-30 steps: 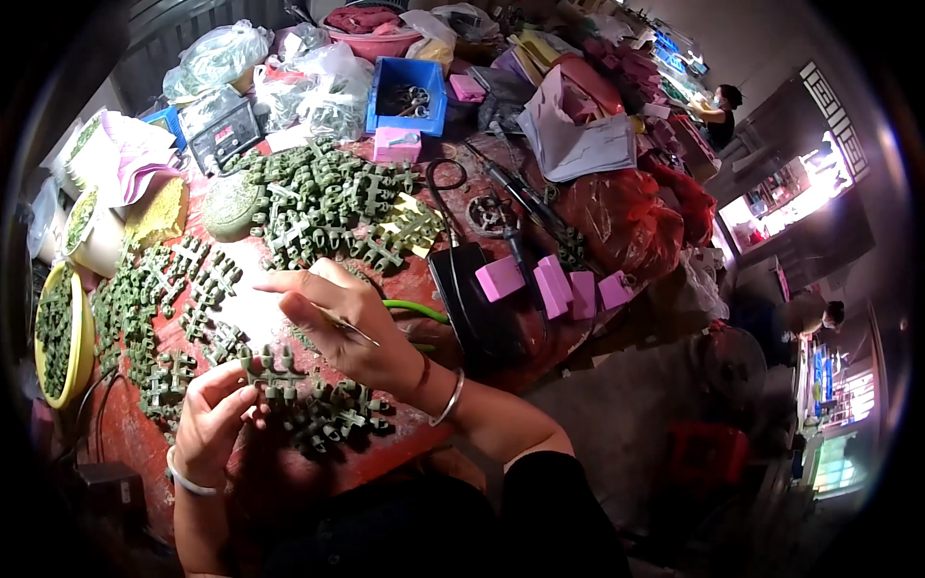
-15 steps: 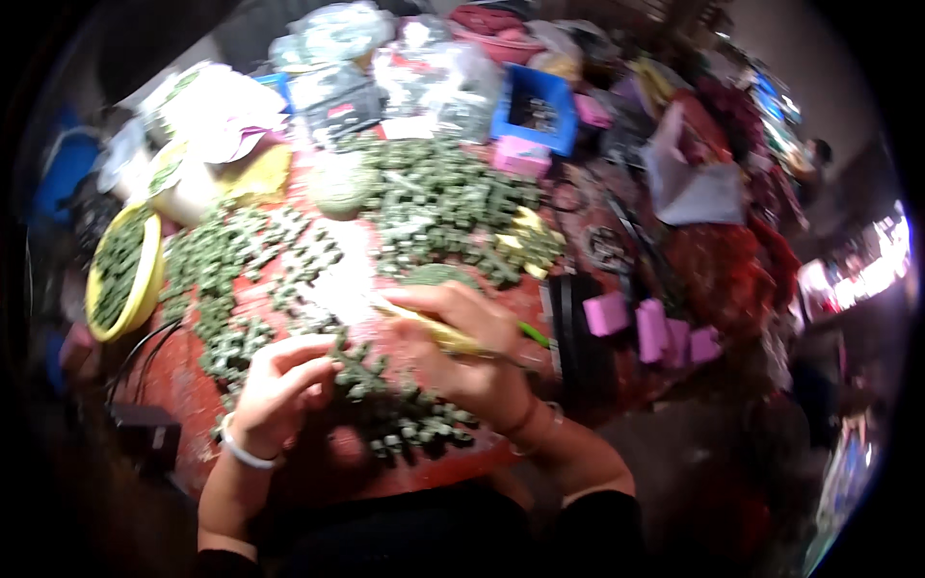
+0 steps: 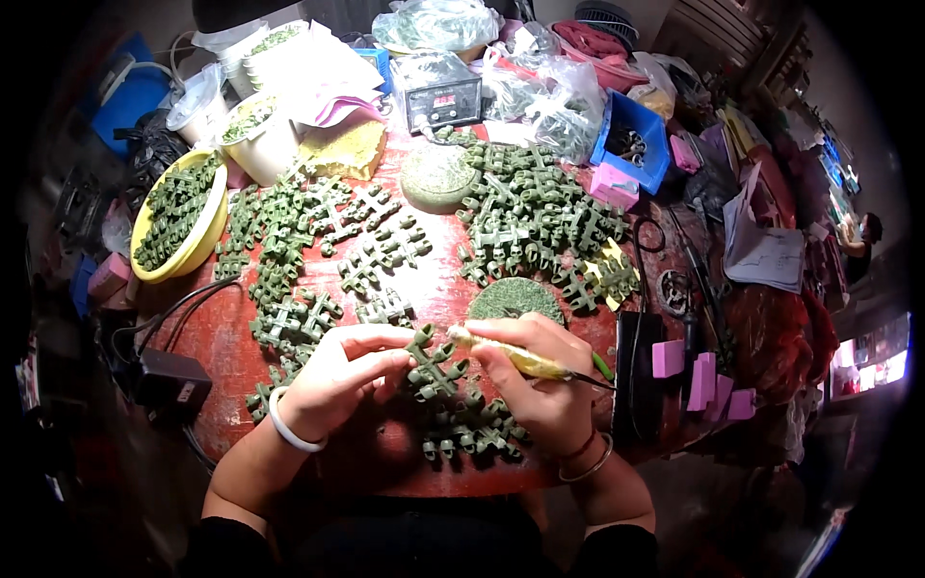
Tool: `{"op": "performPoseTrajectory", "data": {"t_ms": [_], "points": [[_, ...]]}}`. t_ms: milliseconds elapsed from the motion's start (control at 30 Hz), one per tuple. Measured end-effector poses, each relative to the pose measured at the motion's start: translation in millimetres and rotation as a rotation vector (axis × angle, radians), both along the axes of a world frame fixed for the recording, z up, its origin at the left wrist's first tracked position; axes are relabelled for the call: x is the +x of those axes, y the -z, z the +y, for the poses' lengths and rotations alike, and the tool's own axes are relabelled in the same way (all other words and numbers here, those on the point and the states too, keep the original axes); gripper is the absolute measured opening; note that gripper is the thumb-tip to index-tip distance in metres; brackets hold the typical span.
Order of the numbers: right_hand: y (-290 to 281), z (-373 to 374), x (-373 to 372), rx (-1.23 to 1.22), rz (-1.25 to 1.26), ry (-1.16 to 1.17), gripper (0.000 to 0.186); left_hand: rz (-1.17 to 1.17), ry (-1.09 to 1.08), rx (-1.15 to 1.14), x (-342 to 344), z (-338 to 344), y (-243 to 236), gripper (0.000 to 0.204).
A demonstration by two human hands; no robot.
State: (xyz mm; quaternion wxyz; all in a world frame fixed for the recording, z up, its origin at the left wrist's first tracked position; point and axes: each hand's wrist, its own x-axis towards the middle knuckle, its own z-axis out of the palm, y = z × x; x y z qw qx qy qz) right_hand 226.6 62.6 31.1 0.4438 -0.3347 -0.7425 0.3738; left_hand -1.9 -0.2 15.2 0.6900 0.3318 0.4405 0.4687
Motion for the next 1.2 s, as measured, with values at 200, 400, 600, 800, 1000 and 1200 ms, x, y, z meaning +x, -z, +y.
{"op": "performPoseTrajectory", "data": {"t_ms": [200, 400, 600, 800, 1000, 1200], "points": [[-3.8, 1.2, -2.2, 0.017, -0.040, 0.063, 0.019, -0.009, -0.035, -0.024, 0.7, -0.3, 3.6, 0.024], [-2.4, -1.8, 4.2, 0.132, -0.071, 0.028, 0.018, -0.003, -0.113, -0.037, -0.4, -1.7, 5.4, 0.026], [-2.5, -6.3, 1.7, 0.147, -0.018, 0.019, 0.016, 0.006, -0.157, 0.015, 3.3, -1.3, 2.0, 0.025], [1.0, -9.1, -0.4, -0.001, 0.071, 0.069, 0.015, -0.042, -0.185, -0.011, 4.4, -0.8, 4.4, 0.026], [0.5, -11.7, 0.2, -0.053, 0.173, 0.066, 0.013, -0.070, -0.219, -0.028, 2.5, -1.4, 7.4, 0.024], [-2.5, -8.9, 2.4, -0.065, 0.083, -0.097, 0.021, -0.140, -0.239, -0.051, -1.0, -1.5, 6.6, 0.024]]}}
